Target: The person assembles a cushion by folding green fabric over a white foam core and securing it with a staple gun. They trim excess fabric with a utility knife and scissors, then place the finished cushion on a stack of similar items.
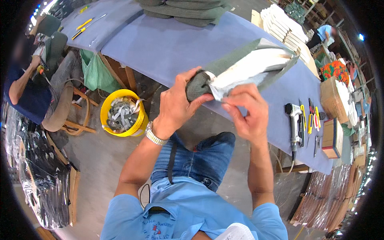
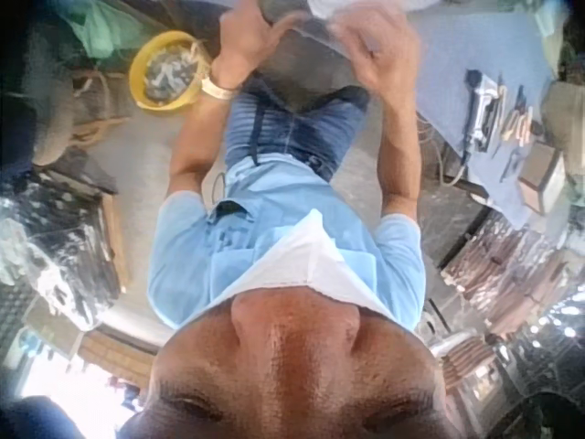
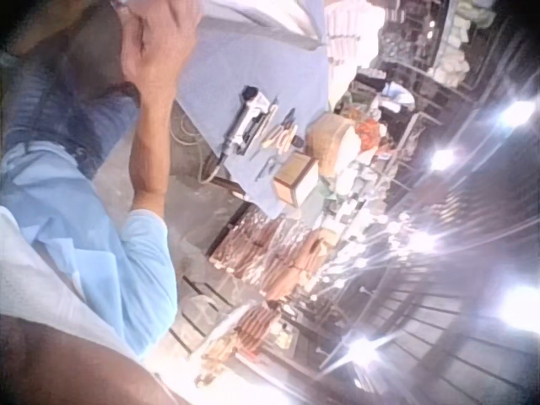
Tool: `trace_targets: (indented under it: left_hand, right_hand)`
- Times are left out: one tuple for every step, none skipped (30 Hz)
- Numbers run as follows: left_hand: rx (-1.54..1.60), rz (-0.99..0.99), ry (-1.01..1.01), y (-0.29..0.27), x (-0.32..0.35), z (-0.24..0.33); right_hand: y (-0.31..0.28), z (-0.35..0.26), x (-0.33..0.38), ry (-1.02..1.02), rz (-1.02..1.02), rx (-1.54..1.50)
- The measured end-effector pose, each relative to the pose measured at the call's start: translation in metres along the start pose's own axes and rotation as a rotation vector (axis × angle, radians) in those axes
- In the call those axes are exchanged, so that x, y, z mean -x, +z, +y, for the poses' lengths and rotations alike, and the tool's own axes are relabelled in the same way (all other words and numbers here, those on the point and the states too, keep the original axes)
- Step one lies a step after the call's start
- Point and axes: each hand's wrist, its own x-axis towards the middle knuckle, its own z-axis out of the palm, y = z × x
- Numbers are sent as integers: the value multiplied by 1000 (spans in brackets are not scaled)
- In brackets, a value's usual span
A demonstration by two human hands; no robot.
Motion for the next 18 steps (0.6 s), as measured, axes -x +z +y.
trace_targets:
  left_hand:
    - [14,-1,17,2,0,0]
    - [22,-5,27,3,3,1]
    - [31,-9,38,5,6,1]
    - [38,-33,20,4,8,2]
    - [46,-61,3,0,9,4]
    - [54,-90,-13,-2,11,5]
    - [47,-72,22,-1,14,5]
    - [43,-47,59,2,15,4]
    - [39,-21,96,4,17,4]
    - [47,-4,106,6,19,5]
    - [53,8,114,6,20,5]
    - [58,21,122,7,22,6]
    - [65,29,111,10,23,7]
    - [68,36,102,10,25,7]
    - [71,42,92,11,26,7]
    - [115,76,78,12,27,8]
    - [160,105,70,14,26,10]
    - [205,134,61,15,26,11]
  right_hand:
    - [3,5,10,-18,16,12]
    - [8,8,18,-11,28,1]
    - [14,10,23,-4,41,-9]
    - [16,11,25,4,54,-18]
    - [13,12,22,-28,20,-9]
    - [11,8,20,48,16,-80]
    - [7,1,17,124,12,-150]
    - [3,-6,11,196,7,-211]
    - [1,-11,8,232,-15,-201]
    - [0,-17,5,267,-36,-190]
    - [1,-23,1,306,-56,-182]
    - [0,-30,-2,330,-94,-109]
    - [0,-36,-5,353,-132,-36]
    - [1,-40,-7,373,-167,34]
    - [2,-38,-6,340,-156,61]
    - [5,-34,-4,305,-145,87]
    - [7,-30,-2,273,-128,112]
    - [10,-27,-1,249,-75,98]
